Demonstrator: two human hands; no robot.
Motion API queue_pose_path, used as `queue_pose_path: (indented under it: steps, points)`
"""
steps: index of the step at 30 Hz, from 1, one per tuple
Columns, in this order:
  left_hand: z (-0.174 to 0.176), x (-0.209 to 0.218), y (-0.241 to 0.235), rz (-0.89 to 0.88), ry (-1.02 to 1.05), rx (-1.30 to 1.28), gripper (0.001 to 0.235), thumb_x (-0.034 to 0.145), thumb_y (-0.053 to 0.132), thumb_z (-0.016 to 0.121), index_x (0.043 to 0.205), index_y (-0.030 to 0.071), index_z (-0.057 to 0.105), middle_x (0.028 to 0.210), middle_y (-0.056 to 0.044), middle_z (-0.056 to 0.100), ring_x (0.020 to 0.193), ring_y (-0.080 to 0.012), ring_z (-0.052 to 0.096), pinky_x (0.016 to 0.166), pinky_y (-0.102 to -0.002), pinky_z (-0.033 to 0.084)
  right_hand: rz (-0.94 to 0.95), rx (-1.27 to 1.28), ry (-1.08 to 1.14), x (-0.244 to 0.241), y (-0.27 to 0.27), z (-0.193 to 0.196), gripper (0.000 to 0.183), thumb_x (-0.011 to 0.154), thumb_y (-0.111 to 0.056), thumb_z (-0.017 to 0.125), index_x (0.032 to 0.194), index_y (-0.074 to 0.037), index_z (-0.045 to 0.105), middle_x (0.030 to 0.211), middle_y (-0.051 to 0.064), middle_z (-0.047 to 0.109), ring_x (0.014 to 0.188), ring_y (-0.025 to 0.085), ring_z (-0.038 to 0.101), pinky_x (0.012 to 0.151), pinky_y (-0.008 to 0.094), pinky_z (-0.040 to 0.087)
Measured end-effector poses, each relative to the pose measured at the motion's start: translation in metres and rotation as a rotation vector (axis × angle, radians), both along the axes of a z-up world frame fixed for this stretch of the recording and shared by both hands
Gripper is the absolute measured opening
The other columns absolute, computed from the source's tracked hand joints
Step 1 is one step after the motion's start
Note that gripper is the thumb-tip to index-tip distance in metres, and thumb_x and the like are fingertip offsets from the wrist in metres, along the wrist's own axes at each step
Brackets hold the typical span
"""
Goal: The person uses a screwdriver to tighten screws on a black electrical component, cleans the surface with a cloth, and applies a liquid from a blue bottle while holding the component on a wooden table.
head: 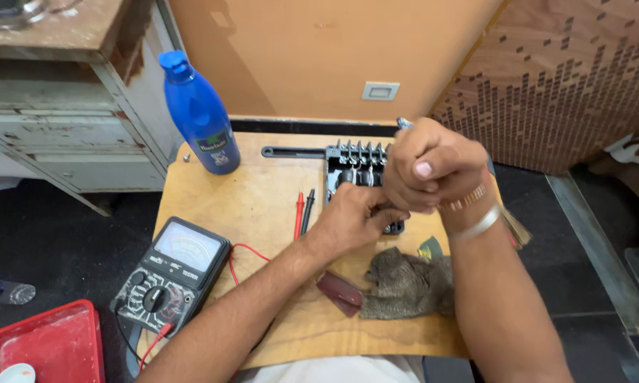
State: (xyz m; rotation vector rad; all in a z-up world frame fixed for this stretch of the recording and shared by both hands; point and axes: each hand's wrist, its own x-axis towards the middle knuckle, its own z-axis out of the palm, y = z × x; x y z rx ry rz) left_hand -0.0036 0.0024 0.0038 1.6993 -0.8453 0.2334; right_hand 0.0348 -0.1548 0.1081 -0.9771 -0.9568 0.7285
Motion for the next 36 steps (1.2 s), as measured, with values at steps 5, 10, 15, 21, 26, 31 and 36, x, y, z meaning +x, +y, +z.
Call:
queue_pose_path:
  steps: [5, 10, 15, 21, 26, 31, 36]
  points:
    - [-0.008, -0.01, 0.011, 0.132, -0.127, 0.146, 0.021, 0.082, 0.017, 0.085, 0.094, 0.003, 0.076, 0.089, -0.012, 0.073, 0.094, -0.0315, 0.066, 0.087, -0.04, 0.053, -0.136, 0.0, 0.069, -0.01, -0.002, -0.017, 0.043, 0.095, -0.015, 0.059, 0.057, -0.005, 0.042, 0.047, 0.003, 0.036, 0.039, 0.013, 0.034, 0.04, 0.032, 0.027]
    - [-0.023, -0.017, 0.026, 0.237, -0.343, 0.433, 0.048, 0.071, 0.019, 0.085, 0.112, -0.002, 0.07, 0.11, -0.014, 0.066, 0.109, -0.0328, 0.057, 0.097, -0.044, 0.047, -1.031, 0.136, -0.169, -0.06, 0.001, -0.055, 0.044, 0.105, -0.02, 0.052, 0.065, -0.005, 0.042, 0.054, 0.006, 0.04, 0.043, 0.013, 0.035, 0.041, 0.03, 0.027]
    - [-0.028, -0.013, 0.026, 0.238, -0.36, 0.403, 0.042, 0.074, 0.016, 0.084, 0.111, 0.0, 0.071, 0.105, -0.011, 0.064, 0.105, -0.0309, 0.057, 0.095, -0.043, 0.048, -1.502, 0.206, -0.229, -0.079, 0.052, -0.041, 0.041, 0.109, -0.025, 0.048, 0.074, -0.005, 0.044, 0.057, 0.005, 0.04, 0.045, 0.015, 0.037, 0.042, 0.029, 0.03]
    - [-0.028, -0.013, 0.027, 0.246, -0.347, 0.374, 0.04, 0.074, 0.014, 0.081, 0.11, -0.002, 0.071, 0.102, -0.012, 0.063, 0.104, -0.0316, 0.057, 0.093, -0.043, 0.048, -0.462, -0.09, -0.048, -0.018, 0.013, -0.01, 0.04, 0.098, -0.03, 0.055, 0.068, -0.005, 0.046, 0.054, 0.009, 0.046, 0.044, 0.018, 0.044, 0.043, 0.032, 0.039]
    - [-0.027, -0.014, 0.024, 0.258, -0.288, 0.388, 0.034, 0.074, 0.014, 0.081, 0.104, 0.0, 0.072, 0.1, -0.012, 0.062, 0.102, -0.0326, 0.056, 0.091, -0.044, 0.048, 0.311, -0.031, 0.127, 0.029, -0.015, -0.028, 0.048, 0.093, -0.028, 0.054, 0.054, -0.003, 0.044, 0.041, 0.007, 0.042, 0.032, 0.016, 0.039, 0.035, 0.031, 0.032]
    - [-0.026, -0.015, 0.022, 0.269, -0.314, 0.379, 0.035, 0.073, 0.015, 0.081, 0.103, -0.001, 0.071, 0.1, -0.013, 0.061, 0.102, -0.0335, 0.056, 0.091, -0.045, 0.048, -0.306, 0.004, 0.031, -0.016, -0.014, -0.034, 0.048, 0.098, -0.03, 0.05, 0.058, -0.006, 0.041, 0.046, 0.004, 0.035, 0.04, 0.014, 0.03, 0.04, 0.032, 0.025]
    - [-0.032, -0.014, 0.024, 0.278, -0.312, 0.367, 0.035, 0.073, 0.018, 0.082, 0.102, 0.002, 0.072, 0.1, -0.012, 0.062, 0.102, -0.033, 0.057, 0.092, -0.045, 0.048, -0.745, 0.135, 0.036, -0.04, -0.01, -0.048, 0.048, 0.103, -0.034, 0.046, 0.064, -0.007, 0.041, 0.05, 0.003, 0.033, 0.043, 0.013, 0.027, 0.04, 0.032, 0.023]
